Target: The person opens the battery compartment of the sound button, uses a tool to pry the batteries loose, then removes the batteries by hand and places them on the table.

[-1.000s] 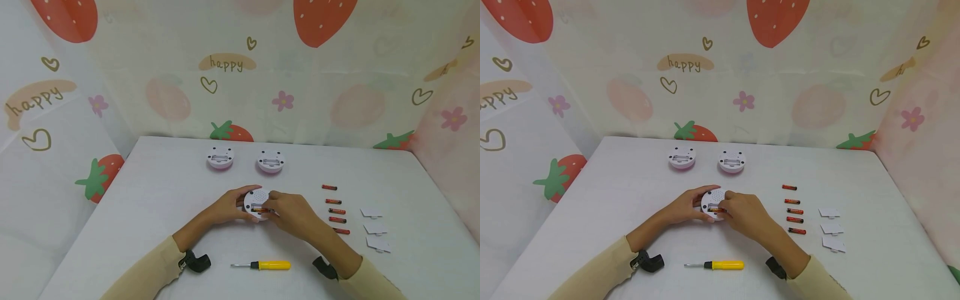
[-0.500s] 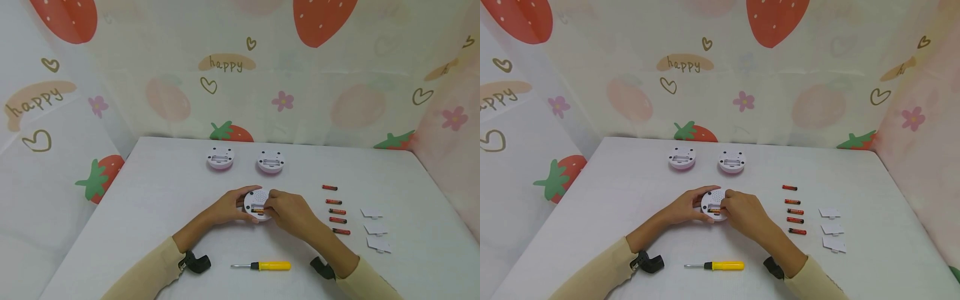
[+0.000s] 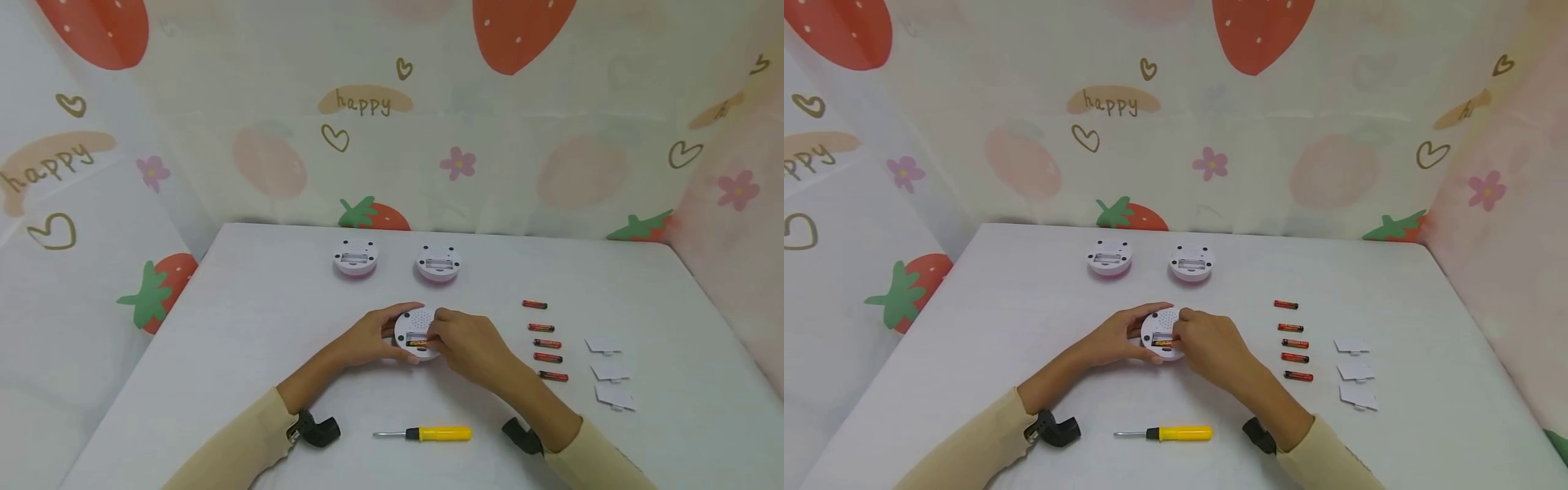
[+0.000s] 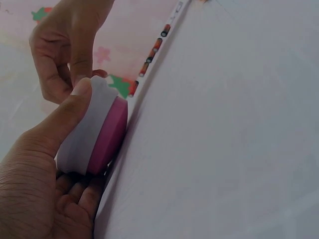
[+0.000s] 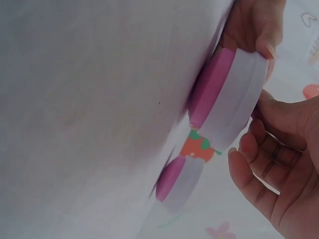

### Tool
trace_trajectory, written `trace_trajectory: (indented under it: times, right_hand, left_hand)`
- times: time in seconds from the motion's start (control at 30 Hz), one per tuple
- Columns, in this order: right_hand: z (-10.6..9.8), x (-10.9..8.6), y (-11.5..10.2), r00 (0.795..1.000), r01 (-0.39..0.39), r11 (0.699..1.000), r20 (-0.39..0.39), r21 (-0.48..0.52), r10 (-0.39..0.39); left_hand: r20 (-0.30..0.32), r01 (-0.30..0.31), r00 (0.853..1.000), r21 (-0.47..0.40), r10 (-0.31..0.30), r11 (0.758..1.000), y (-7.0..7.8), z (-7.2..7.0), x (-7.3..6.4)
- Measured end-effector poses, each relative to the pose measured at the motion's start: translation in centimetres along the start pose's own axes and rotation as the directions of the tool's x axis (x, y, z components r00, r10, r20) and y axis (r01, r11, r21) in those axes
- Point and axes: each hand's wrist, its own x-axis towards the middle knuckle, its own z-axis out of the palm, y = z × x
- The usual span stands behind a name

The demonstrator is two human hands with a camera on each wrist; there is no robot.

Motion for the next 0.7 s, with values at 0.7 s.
trace_trajectory:
  times: [0.7]
  right_hand:
    - [0.17,0.03,-0.38,0.995,-0.102,0.985,0.013,0.136,0.101]
  left_hand:
    - [0.006,-0.008,1.000,-0.010,0.008,1.000,-0.29,-0.02,0.09]
